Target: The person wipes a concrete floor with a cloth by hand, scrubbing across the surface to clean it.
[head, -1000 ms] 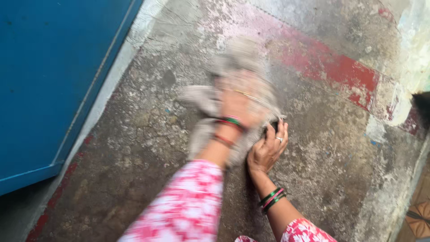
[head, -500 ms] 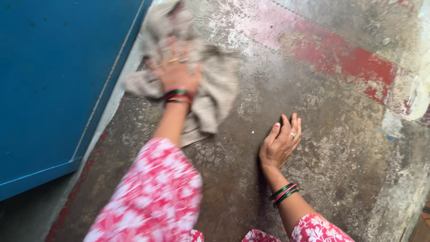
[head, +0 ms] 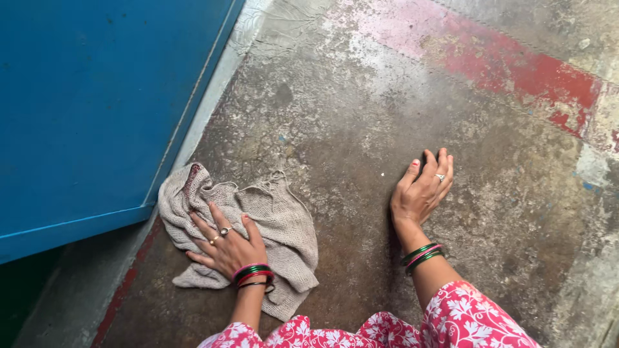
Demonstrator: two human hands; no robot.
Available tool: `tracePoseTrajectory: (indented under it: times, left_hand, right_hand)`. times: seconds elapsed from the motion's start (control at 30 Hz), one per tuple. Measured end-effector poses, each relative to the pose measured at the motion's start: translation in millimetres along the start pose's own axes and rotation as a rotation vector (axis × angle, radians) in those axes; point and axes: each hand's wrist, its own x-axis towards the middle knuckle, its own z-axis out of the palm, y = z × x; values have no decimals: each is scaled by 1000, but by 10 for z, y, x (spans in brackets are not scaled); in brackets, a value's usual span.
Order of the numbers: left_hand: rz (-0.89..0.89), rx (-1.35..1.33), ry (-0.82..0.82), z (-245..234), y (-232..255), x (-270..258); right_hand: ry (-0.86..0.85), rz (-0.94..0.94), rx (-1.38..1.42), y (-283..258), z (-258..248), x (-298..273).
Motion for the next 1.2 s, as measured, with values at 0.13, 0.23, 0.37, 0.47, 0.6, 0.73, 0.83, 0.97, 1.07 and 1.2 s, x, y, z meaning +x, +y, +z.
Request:
tracePoseTrajectory:
  times: [0.13, 0.23, 0.37, 0.47, 0.6, 0.73, 0.83, 0.97, 1.07, 1.2]
  left_hand:
    - [-22, -57, 85, 149, 256, 246]
    - [203, 34, 73, 288, 594, 544]
    - [543, -70, -65, 463, 1305, 566]
    - [799, -130, -77, 567, 1845, 93]
    - [1083, 7, -151, 526, 2049, -577]
    - [1151, -56, -283, 623, 1944, -270]
    - [851, 201, -328, 736, 1738, 560]
    - [507, -24, -114, 393, 821, 1393]
    - [429, -27, 60, 177, 292, 1108]
    - [152, -43, 100, 112, 21, 478]
  right_hand:
    - [11, -8, 6, 23, -1, -26]
    - [15, -8, 12, 42, 11, -25]
    - [29, -14, 32, 64, 29, 11]
    - [44, -16, 53, 98, 44, -45]
    - [80, 7, 64, 177, 105, 26]
    - [71, -18, 86, 115, 68, 10]
    - [36, 16, 86, 76, 19, -21]
    - [24, 16, 63, 50, -8, 25]
    - [21, 19, 71, 19, -7, 18]
    - [25, 9, 65, 23, -8, 8]
